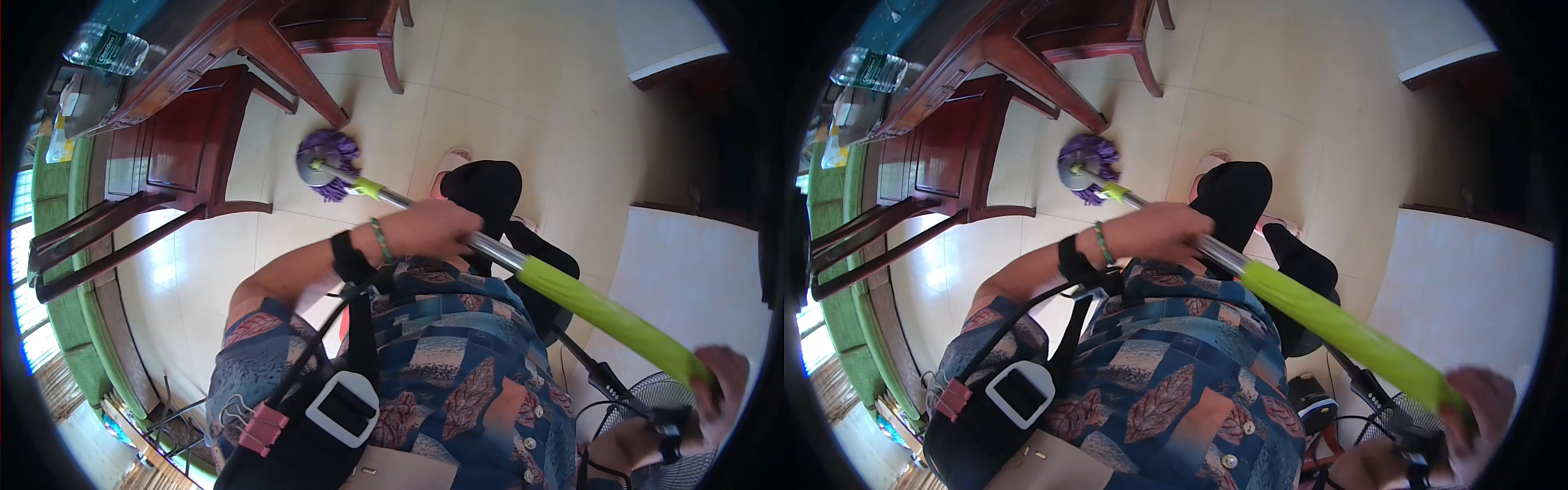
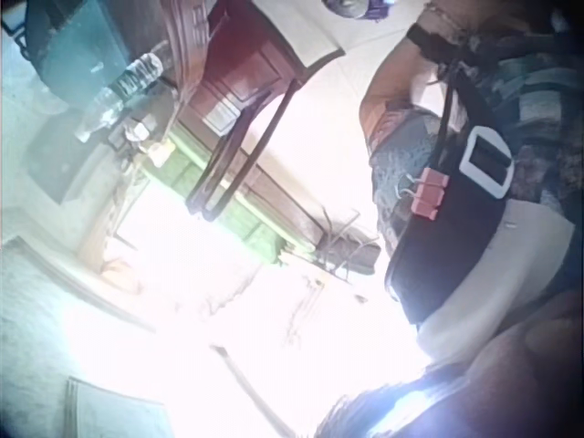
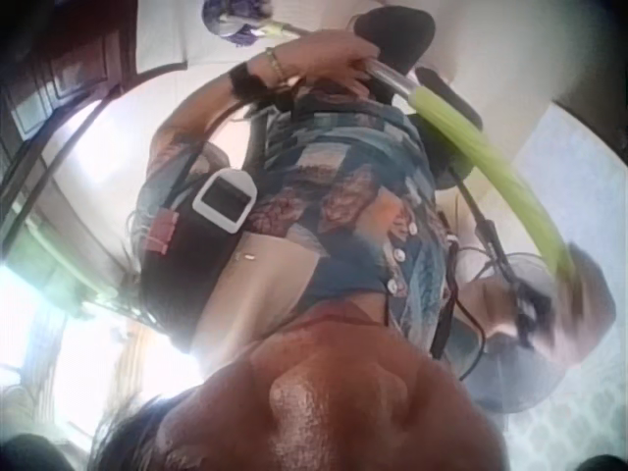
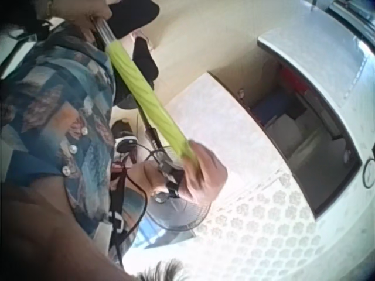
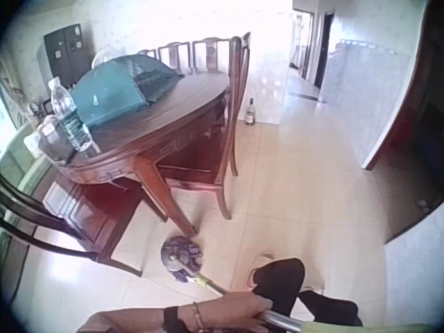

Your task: Mopping the tiled floor in a home dining area.

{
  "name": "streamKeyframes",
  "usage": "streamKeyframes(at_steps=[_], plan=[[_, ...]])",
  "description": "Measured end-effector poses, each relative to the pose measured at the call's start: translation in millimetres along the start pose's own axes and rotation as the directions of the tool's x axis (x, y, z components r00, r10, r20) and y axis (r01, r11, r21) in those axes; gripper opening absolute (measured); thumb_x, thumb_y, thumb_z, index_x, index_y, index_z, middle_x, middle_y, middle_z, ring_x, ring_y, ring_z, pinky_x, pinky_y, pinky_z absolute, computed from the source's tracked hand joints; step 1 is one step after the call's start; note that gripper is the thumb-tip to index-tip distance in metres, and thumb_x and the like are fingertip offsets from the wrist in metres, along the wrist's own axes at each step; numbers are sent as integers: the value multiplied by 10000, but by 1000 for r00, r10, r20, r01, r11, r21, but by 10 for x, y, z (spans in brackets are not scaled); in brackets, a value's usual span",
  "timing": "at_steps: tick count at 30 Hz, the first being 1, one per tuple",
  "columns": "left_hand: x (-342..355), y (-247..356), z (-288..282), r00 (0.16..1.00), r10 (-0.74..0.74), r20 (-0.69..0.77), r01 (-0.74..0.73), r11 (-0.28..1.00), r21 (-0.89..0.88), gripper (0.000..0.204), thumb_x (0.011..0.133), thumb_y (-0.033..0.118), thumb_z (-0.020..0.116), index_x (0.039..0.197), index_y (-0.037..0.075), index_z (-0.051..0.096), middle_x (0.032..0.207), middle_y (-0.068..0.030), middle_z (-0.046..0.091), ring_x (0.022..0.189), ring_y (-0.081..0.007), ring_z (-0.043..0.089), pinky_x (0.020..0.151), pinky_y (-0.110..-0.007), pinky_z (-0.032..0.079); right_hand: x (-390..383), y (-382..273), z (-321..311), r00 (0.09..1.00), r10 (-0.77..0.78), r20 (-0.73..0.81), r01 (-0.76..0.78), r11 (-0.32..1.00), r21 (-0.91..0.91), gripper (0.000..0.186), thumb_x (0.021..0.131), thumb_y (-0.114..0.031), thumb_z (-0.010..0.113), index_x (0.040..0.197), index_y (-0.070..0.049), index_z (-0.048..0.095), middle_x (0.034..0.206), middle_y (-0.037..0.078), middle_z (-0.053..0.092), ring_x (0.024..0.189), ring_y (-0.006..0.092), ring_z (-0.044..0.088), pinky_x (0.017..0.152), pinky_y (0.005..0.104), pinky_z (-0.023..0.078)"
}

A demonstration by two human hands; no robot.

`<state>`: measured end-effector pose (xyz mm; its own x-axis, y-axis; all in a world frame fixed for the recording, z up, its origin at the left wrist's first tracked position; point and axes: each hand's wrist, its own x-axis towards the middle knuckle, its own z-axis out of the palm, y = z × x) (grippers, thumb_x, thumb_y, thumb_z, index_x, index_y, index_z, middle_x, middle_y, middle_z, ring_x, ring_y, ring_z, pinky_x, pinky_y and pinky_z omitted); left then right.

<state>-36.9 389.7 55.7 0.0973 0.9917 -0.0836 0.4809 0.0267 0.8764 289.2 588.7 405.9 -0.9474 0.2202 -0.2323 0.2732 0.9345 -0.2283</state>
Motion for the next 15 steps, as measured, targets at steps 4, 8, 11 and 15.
streamKeyframes(at_steps=[4, 8, 11, 15], plan=[[-414, -705, -168, 949, -307, -67, 314, 919, 239, 170, 769, 168, 723, 813, 62, 598, 760, -157, 617, 757, -373, 614, 641, -454, 458, 825, -193, 920, 989, 142, 47, -148, 976, 162, 356, 704, -37, 735, 1053, -28, 663, 916, 163, 645, 765, 330, 639, 684, 374, 493], [-737, -986, -235, 885, -400, -239, 461, 825, 326, 123, 768, 138, 697, 834, 73, 617, 771, -158, 648, 813, -368, 641, 706, -467, 489, 1084, -326, 1453, 994, 96, 48, -106, 952, 288, 304, 729, -65, 753, 1023, -30, 680, 931, 171, 645, 752, 336, 638, 666, 364, 497], [-696, -770, -294, 894, -334, -299, 420, 855, 303, 154, 751, 112, 708, 840, 83, 586, 742, -142, 619, 814, -368, 616, 695, -467, 474, 861, -33, 1335, 985, 162, -64, -135, 940, 314, 303, 761, -8, 706, 1062, -17, 673, 949, 169, 649, 720, 296, 642, 659, 332, 502], [-282, -80, -272, 953, -131, -274, 203, 945, 256, 168, 755, 161, 725, 828, 90, 591, 731, -129, 618, 784, -365, 626, 685, -462, 484, 245, 335, 701, 786, 436, -439, -324, 894, 309, 278, 908, -79, 560, 1149, 27, 647, 975, 97, 658, 861, 191, 615, 774, 314, 485]])
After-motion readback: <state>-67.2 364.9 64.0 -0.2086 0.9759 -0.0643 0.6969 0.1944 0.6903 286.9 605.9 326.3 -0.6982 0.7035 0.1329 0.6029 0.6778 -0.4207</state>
